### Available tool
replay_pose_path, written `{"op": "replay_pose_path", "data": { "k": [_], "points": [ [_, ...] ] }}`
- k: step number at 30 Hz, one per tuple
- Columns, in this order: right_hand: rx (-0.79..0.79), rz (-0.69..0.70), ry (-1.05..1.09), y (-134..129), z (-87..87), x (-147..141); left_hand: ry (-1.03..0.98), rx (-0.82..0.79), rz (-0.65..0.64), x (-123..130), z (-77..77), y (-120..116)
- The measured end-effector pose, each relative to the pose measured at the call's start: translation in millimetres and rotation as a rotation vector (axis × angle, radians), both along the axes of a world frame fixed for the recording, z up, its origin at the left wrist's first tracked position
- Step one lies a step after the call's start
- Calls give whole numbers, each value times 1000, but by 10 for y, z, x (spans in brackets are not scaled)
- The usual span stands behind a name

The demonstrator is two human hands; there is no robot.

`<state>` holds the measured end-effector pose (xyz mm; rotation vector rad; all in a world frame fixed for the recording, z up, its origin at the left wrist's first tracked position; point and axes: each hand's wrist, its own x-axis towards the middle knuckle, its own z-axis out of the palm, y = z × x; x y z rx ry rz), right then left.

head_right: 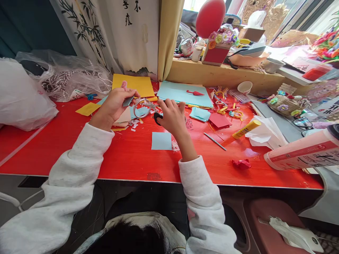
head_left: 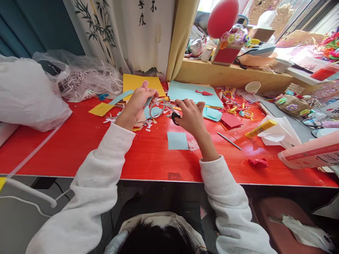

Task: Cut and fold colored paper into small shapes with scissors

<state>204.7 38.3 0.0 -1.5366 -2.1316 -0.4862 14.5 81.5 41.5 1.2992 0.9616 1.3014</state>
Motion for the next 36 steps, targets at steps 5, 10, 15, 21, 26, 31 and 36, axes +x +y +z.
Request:
{"op": "replay_pose_path", "data": {
  "k": [5,10,15,21,26,31,36],
  "points": [
    [-15,-2,6,-1,2,-4,-41,-16,-11,9,8,-24],
    [-13,-23,10,4,14,21,0,-4,18,-34,-3,-21],
    [17,-81,47,30,17,85,-14,-7,-43,-57,2,2],
    [43,-105,301,111,-13,108,-21,22,-136,-31,6,-22],
    [-292,185,930,64,122,65,-6,65,-127,11,38,-81],
    [-637,456,1197,-76,265,56,-23,91,-152,49,110,-175],
    [-827,543,1071,-121,260,50,-76,-14,-123,87,205,-310]
  ]
}}
